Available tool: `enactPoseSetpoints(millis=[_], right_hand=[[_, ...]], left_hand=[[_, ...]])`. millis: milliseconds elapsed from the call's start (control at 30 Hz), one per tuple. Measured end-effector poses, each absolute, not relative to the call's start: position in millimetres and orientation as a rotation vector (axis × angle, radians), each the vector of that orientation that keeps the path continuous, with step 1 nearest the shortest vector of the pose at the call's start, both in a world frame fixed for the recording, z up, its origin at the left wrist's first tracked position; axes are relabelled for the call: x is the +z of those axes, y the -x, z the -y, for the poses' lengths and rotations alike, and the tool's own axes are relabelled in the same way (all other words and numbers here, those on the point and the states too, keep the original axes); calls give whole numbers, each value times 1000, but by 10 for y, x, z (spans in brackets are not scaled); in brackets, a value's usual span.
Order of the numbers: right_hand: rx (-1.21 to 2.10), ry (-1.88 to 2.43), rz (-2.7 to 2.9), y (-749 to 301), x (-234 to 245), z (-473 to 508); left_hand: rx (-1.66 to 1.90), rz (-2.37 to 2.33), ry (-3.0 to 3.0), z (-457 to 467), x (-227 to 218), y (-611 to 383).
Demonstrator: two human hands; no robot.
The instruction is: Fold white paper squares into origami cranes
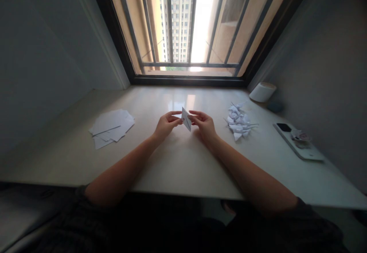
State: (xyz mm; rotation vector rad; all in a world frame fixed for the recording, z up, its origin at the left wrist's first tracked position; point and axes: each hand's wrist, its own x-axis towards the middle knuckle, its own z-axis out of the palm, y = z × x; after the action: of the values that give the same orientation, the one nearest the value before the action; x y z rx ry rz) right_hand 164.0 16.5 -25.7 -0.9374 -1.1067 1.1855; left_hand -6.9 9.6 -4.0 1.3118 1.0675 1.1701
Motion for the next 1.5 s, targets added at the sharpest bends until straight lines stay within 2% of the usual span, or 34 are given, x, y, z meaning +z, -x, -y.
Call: enactPoseSetpoints(millis=[233,633,933,1500], right_hand=[[1157,962,1222,-1634,-234,-147],[928,970,1546,-1623,-204,-76],[1243,910,1208,-1618,-215,-114],[1231,1053,1389,-1595,-231,-106]], left_hand=[[1029,-1107,-1350,-96,-78,79],[1051,-1127,-1391,-85,-70,91],[1071,-1158,-1369,-104,-71,101],[1249,-1188,-1232,-72,-29,60]])
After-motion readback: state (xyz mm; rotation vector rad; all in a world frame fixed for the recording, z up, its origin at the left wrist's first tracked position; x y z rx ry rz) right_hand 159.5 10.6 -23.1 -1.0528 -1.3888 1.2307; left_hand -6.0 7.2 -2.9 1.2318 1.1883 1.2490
